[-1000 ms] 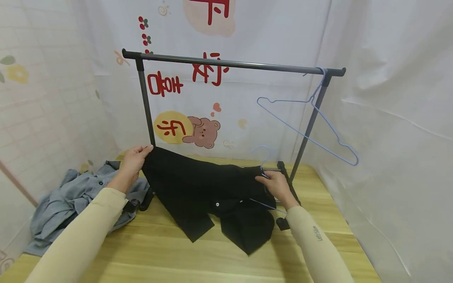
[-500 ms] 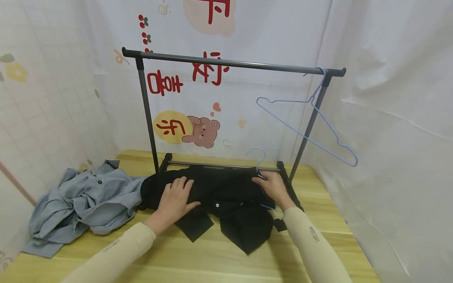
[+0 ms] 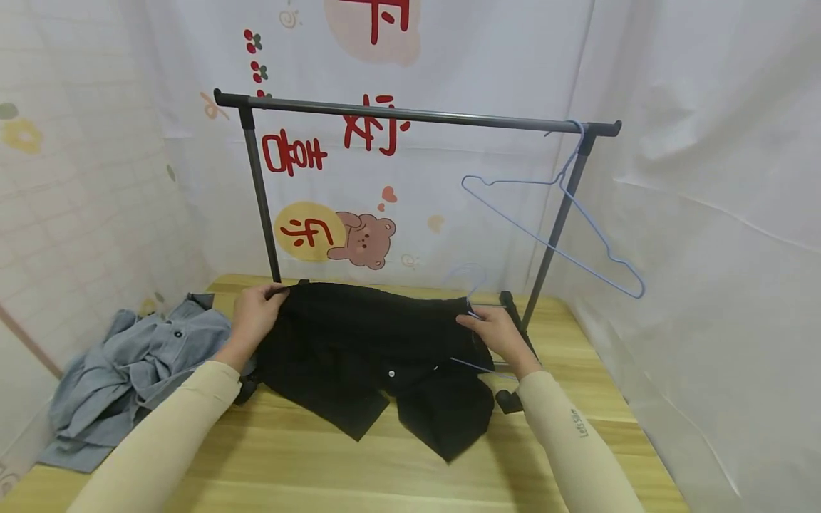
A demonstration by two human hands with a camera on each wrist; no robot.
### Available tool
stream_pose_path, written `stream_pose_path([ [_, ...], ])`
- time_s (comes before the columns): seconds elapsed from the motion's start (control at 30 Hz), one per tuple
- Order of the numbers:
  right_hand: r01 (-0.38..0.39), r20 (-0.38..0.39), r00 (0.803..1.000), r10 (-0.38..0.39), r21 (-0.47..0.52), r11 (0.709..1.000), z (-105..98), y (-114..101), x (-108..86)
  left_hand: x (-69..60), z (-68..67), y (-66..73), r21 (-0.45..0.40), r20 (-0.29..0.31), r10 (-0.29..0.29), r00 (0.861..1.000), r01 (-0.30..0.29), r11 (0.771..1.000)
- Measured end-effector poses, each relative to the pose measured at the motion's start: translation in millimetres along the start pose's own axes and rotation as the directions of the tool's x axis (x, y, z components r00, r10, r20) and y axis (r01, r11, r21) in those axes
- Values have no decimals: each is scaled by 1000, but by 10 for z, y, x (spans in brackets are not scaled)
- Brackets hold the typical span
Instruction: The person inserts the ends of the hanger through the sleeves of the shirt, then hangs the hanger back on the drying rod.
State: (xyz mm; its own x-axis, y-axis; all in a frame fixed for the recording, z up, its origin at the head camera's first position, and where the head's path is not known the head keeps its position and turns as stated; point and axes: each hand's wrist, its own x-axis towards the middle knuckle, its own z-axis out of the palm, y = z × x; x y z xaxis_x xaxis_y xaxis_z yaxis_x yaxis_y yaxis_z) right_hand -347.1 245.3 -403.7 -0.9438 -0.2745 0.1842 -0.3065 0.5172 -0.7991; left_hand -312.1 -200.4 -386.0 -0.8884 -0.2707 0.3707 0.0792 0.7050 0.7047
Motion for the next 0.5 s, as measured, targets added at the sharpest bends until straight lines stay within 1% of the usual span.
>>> stream_pose_path([
  [0.07,-9,-39,999,10,41,999,-29,-25,7,25,-60,-86,89,-8,57,998,-56,994],
  [0.1,-17,-56,998,20,54,998,-43,-32,11,24,-81,-131,142,-1,91,996,-90,986],
  [0.17,-15,-80,997,19,52,999,-74,-51,17,7,-108,-222,242,29,151,988,-153,958],
  [0.2,-13,-87,996,16,42,999,-94,-57,14,0,-119,-274,292,47,179,983,-185,938],
  [0.23,-11,-93,996,14,37,999,-112,-59,10,-6,-132,-327,335,68,195,978,-207,919],
  [0.27,-8,-100,995,11,34,999,-128,-54,7,-11,-152,-373,361,91,205,975,-224,905],
  [0.33,1,-113,994,3,30,1000,-158,-36,-10,-15,-195,-472,387,123,177,977,-211,897],
  [0.4,4,-118,993,0,34,999,-185,-3,-29,-9,-243,-558,389,143,116,983,-164,907],
  [0.43,2,-124,992,4,47,999,-192,17,-35,-5,-267,-593,378,138,79,987,-127,917],
  [0.5,0,-127,992,6,46,999,-206,58,-43,6,-309,-641,343,90,24,996,-53,938],
])
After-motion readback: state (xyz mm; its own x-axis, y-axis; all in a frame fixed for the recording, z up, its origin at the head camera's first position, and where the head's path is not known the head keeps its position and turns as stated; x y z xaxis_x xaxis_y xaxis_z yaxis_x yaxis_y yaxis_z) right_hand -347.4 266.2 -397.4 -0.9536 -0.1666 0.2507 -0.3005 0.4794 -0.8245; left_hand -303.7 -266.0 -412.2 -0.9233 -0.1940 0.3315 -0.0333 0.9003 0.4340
